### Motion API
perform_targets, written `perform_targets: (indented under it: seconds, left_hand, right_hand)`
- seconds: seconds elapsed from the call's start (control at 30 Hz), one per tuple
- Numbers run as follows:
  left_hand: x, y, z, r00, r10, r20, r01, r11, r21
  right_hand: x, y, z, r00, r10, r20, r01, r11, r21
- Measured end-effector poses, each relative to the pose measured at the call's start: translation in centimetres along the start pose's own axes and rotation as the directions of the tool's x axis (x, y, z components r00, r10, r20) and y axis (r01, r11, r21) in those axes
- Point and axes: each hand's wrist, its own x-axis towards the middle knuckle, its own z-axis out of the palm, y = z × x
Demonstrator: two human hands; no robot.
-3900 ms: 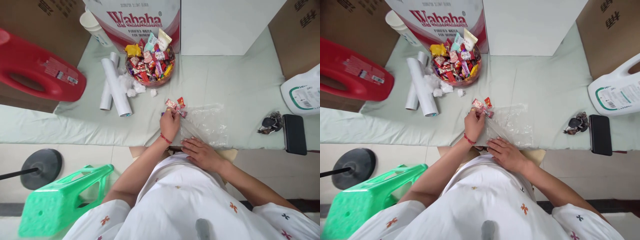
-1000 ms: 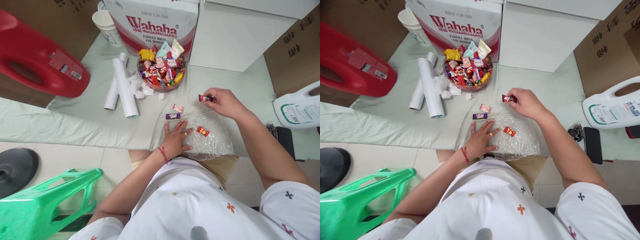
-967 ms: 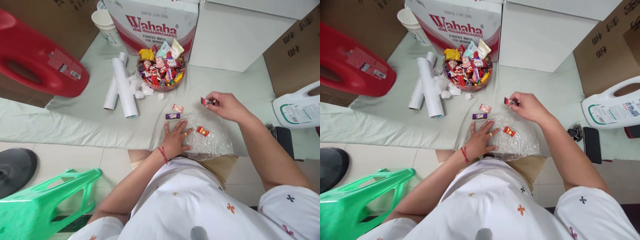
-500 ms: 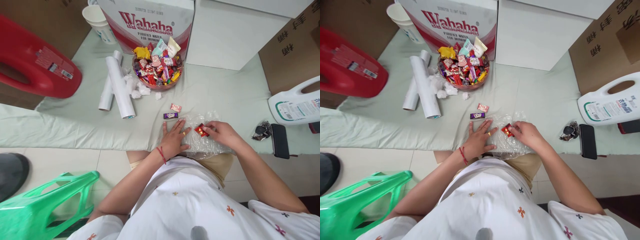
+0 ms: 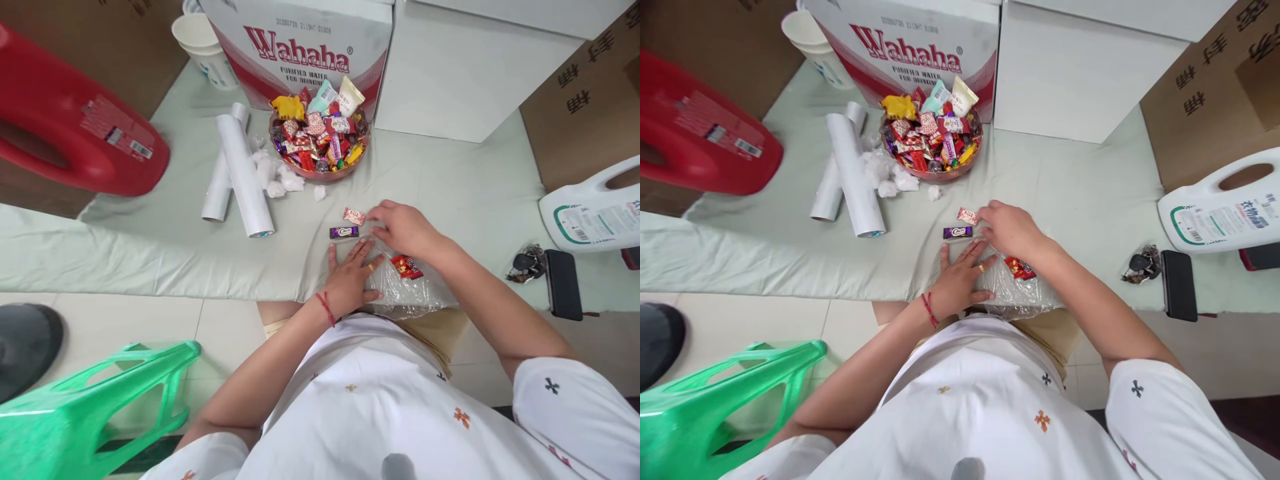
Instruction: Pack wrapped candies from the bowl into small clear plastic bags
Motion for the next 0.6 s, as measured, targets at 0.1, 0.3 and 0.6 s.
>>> perform_targets:
  seconds: [0.1, 0.3, 0.6]
  left_hand:
    - [0.1, 0.1, -0.3, 0.999, -0.018, 0.033, 0.019, 1.000, -0.021]
    - [0.2, -0.1, 0.1, 1.000, -0.007, 0.009, 0.007, 0.999, -0.049]
    - [0.3, -0.1, 0.1, 1.000, -0.006, 0.008, 0.007, 0.999, -0.046]
  right_hand:
    - [3.8, -2.5, 1.0, 0.987, -0.109, 0.121, 0.123, 0.986, -0.112]
    - [6.2, -4.2, 1.5, 0.987, -0.098, 0.127, 0.130, 0.954, -0.270]
    - [7.3, -4.6, 2.0, 0.981, 0.110, 0.160, -0.071, 0.970, -0.234]
